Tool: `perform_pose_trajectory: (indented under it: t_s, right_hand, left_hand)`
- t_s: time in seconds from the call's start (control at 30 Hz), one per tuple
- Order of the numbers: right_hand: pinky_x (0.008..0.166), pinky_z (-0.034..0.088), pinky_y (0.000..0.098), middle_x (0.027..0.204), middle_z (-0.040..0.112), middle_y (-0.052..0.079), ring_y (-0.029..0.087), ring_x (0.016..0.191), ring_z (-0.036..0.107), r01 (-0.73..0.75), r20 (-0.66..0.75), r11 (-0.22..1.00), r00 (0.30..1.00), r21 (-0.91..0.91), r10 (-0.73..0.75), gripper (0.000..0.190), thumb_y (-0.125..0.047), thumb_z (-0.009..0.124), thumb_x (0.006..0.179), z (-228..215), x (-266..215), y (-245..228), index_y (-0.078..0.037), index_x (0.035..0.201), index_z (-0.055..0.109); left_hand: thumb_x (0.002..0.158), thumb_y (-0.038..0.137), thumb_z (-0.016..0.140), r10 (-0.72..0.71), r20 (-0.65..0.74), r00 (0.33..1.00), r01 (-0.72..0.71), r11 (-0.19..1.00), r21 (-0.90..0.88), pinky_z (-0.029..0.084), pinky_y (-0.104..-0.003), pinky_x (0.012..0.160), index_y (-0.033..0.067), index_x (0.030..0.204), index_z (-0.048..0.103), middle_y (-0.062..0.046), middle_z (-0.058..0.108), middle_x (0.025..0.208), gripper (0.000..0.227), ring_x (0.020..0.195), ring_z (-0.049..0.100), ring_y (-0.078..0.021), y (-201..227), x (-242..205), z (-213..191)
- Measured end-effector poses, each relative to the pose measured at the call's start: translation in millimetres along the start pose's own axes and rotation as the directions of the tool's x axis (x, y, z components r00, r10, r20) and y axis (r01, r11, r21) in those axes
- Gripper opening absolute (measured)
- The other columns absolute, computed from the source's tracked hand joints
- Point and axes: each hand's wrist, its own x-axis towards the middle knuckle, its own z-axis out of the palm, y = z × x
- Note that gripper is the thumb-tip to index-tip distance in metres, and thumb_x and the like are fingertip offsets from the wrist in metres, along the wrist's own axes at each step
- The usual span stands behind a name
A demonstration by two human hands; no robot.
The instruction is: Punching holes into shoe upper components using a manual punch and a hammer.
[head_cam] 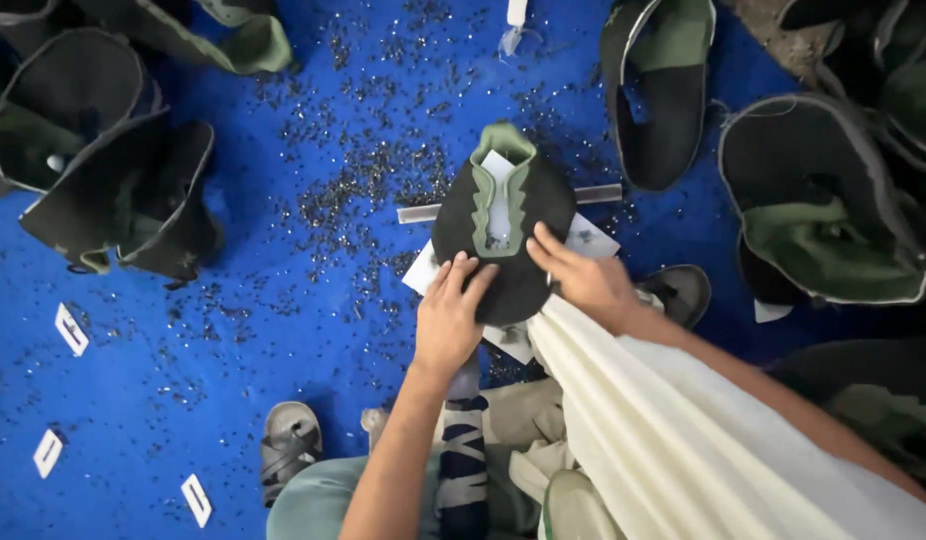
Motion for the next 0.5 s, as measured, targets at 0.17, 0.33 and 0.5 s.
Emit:
perform_pose_trajectory:
  t_s: [0.17, 0.33, 0.5]
  right_hand:
    - [0.06, 0.058, 0.0405, 0.156, 0.047, 0.005, 0.029, 0.074, 0.074, 0.0, 0.13, 1.0, 0.992, -0.021, 0.003, 0.058, -0.018, 0.066, 0.08, 14, -3, 2, -0.018, 0.138, 0.063]
    - [0.058, 0.057, 0.0392, 0.149, 0.056, 0.007, 0.027, 0.071, 0.074, -0.042, 0.262, 0.99, 0.962, -0.136, 0.077, 0.04, -0.018, 0.07, 0.081, 4, 37, 0, -0.022, 0.122, 0.072]
    - [0.085, 0.058, 0.0278, 0.109, 0.076, 0.018, 0.014, 0.095, 0.074, -0.291, 0.203, 0.504, 0.953, 0.813, 0.224, 0.003, -0.001, 0.063, 0.101, 5, 84, 16, 0.001, 0.102, 0.065]
  left_hand:
    - [0.076, 0.016, 0.074, 0.053, 0.098, 0.994, -0.066, 0.989, 0.13, 0.033, -0.055, 0.112, 0.01, 0.14, 0.059, -0.035, 0.044, 0.143, 0.066, 0.134, 0.043, -0.051, 31, -39, 20]
    - [0.08, 0.019, 0.076, -0.039, 0.087, 0.995, -0.006, 0.888, 0.459, 0.036, -0.052, 0.114, 0.0099, 0.141, 0.058, -0.03, 0.049, 0.146, 0.064, 0.136, 0.047, -0.0466, 50, -60, 31]
    - [0.073, 0.027, 0.081, -0.534, 0.158, 0.831, 0.515, 0.845, 0.144, 0.044, -0.051, 0.098, 0.0082, 0.143, 0.051, -0.027, 0.054, 0.138, 0.078, 0.122, 0.055, -0.0431, 87, -113, -27]
